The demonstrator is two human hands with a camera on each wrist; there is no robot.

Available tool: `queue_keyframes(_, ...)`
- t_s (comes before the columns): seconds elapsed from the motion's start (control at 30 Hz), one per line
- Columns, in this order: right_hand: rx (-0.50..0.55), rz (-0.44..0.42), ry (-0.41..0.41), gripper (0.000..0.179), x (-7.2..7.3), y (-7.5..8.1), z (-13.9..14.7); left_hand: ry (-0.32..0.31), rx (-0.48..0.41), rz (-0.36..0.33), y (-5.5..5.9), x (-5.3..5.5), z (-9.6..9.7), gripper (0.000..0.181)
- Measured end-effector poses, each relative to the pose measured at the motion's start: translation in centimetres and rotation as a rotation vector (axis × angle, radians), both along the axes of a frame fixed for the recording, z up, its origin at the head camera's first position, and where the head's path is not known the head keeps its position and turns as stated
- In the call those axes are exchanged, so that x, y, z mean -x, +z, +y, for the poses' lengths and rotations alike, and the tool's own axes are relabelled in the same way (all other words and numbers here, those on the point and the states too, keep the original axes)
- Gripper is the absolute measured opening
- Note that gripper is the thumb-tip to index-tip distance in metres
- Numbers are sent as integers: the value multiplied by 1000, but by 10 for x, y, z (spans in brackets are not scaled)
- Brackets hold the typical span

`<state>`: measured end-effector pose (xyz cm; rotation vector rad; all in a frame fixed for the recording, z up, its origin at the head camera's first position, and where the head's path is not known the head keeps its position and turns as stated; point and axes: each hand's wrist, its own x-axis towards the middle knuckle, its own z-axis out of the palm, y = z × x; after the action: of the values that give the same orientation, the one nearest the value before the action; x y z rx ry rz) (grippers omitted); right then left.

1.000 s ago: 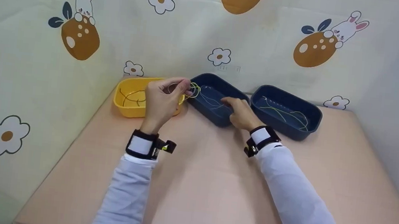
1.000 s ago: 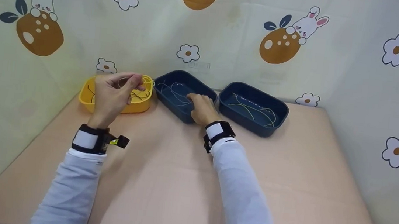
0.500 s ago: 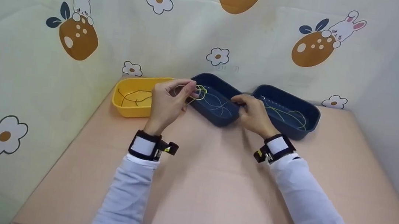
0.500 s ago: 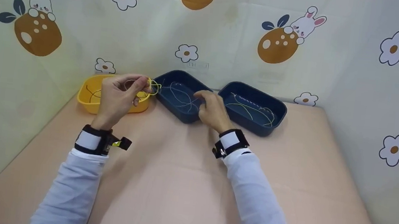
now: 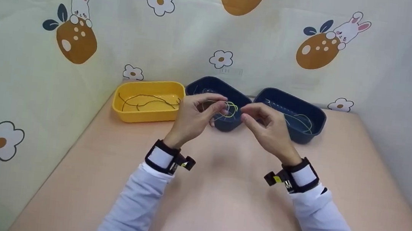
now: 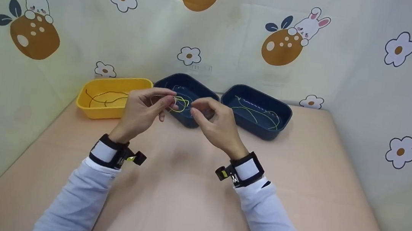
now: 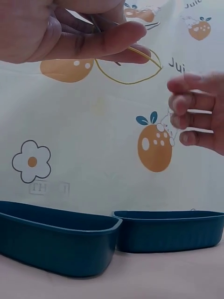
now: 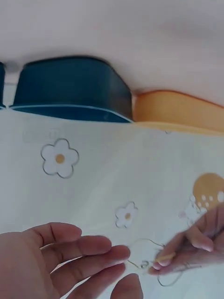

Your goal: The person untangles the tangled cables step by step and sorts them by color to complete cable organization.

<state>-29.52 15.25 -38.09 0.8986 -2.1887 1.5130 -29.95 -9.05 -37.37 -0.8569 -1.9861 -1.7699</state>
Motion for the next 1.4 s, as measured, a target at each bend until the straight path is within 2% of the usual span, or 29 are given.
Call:
queue_keyframes(0.1,31,16,-16,18,-6,0,-5,-19,19,0,-2,-2,5,20)
queue_keyframes(0.27,20,26,-34,6,-8,-3,-9,-35,55,3,-4,-2,11,19)
queue_keyframes(0.4,61,-41,17,7,-10,-2,-7,-30,77,0,-4,-2,10,17)
queue_keyframes(0.53,90,-112,33,8,-10,1,-2,-32,103,-5,-3,-1,7,17)
queue_keyframes(0.73,175,-222,116,21,-11,4,0,-29,143,-4,-4,-1,5,21)
queue_keyframes(0.83,213,-277,131,24,-10,3,0,-33,141,-12,-3,-1,5,19)
queue_keyframes(1.03,209,-285,129,29,-11,3,3,-26,133,-46,-2,-3,3,20)
queue_keyframes(1.2,178,-266,184,29,-11,4,7,23,129,-6,-1,1,-2,16)
queue_keyframes(1.4,171,-252,251,19,-8,5,15,147,88,73,1,8,-18,14)
